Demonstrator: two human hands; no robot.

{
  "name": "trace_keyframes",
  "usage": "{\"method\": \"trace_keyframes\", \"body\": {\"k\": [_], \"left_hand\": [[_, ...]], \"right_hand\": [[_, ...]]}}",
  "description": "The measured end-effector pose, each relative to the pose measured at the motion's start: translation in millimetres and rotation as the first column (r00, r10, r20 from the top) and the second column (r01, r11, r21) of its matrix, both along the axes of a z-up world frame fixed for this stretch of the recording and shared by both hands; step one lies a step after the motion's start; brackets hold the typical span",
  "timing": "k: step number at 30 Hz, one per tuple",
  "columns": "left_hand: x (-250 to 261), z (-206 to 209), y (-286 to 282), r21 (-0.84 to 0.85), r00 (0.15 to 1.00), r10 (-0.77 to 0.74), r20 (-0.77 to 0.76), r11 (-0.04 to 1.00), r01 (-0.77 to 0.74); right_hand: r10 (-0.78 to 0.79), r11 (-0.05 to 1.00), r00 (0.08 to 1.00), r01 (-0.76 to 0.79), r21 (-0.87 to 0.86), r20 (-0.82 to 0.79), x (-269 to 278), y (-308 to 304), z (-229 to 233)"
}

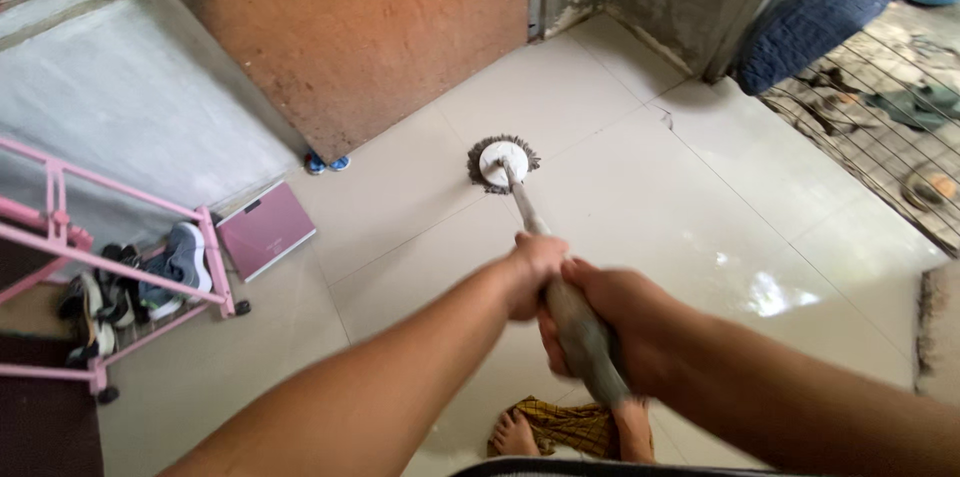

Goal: The person mops the tiled floor of a room using a spin mop, moving the mop head across the surface and into the corners.

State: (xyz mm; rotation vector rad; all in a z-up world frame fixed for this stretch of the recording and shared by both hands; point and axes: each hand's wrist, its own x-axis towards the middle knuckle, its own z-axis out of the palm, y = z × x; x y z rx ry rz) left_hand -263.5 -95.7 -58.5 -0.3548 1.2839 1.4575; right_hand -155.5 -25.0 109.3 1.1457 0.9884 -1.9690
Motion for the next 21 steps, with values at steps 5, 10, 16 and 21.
{"method": "trace_keyframes", "body": {"k": [5,10,16,21], "left_hand": [[65,31,-19,0.056,0.994,-0.013,0.105,0.998,0.007],[33,-3,-3,0.072,0.987,-0.145,0.073,0.988,0.140],[0,-27,20,0.065,0.979,-0.204,0.027,0.977,0.202],[92,23,30,0.120,0.971,-0.224,0.087,0.970,0.213]], "right_hand": [[-0.031,0.997,0.982,0.018,0.070,0.189,51,-13,31],[-0.084,0.996,0.996,0.082,0.034,0.040,35,-11,7],[-0.151,0.987,0.988,0.152,0.047,-0.018,20,1,-12],[-0.115,0.993,0.992,0.113,0.042,0.054,98,24,22]]}}
